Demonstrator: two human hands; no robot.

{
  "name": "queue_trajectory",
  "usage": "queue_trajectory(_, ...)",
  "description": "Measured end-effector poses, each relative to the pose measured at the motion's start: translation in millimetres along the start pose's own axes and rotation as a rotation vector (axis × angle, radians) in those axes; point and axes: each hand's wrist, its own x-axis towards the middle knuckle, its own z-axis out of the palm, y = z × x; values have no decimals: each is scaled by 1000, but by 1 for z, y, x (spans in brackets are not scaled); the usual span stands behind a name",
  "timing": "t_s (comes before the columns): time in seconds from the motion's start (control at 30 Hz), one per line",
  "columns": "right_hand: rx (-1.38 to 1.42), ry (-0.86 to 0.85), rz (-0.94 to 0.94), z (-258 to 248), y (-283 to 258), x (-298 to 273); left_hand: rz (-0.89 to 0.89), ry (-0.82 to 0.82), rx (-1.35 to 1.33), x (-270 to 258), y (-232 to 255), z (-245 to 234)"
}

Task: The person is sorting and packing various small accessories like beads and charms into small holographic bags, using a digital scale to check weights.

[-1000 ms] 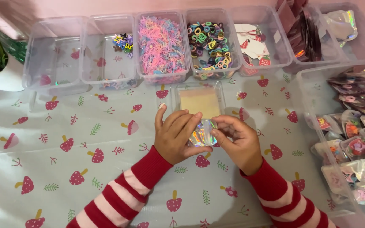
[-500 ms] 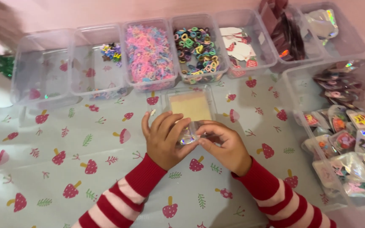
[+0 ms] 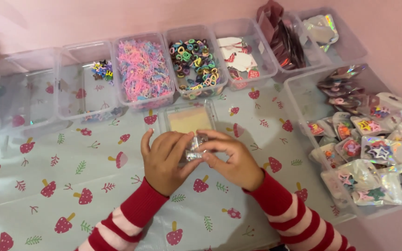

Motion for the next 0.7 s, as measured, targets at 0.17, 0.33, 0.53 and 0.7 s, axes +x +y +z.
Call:
queue_trajectory(0.17,-611,278,-472,-79,26,83,2,2,-14,49,-23,4)
queue_trajectory(0.33,-985,122,125,-172,122,188,-5,-11,-41,90,-41,37)
queue_trajectory(0.53,-1307,-381,808,-145,101,210,-9,-41,-29,110,-58,77)
queue_trajectory(0.7,-1355,-324,888,-133,126,216,-39,-58,-33,111,-64,91)
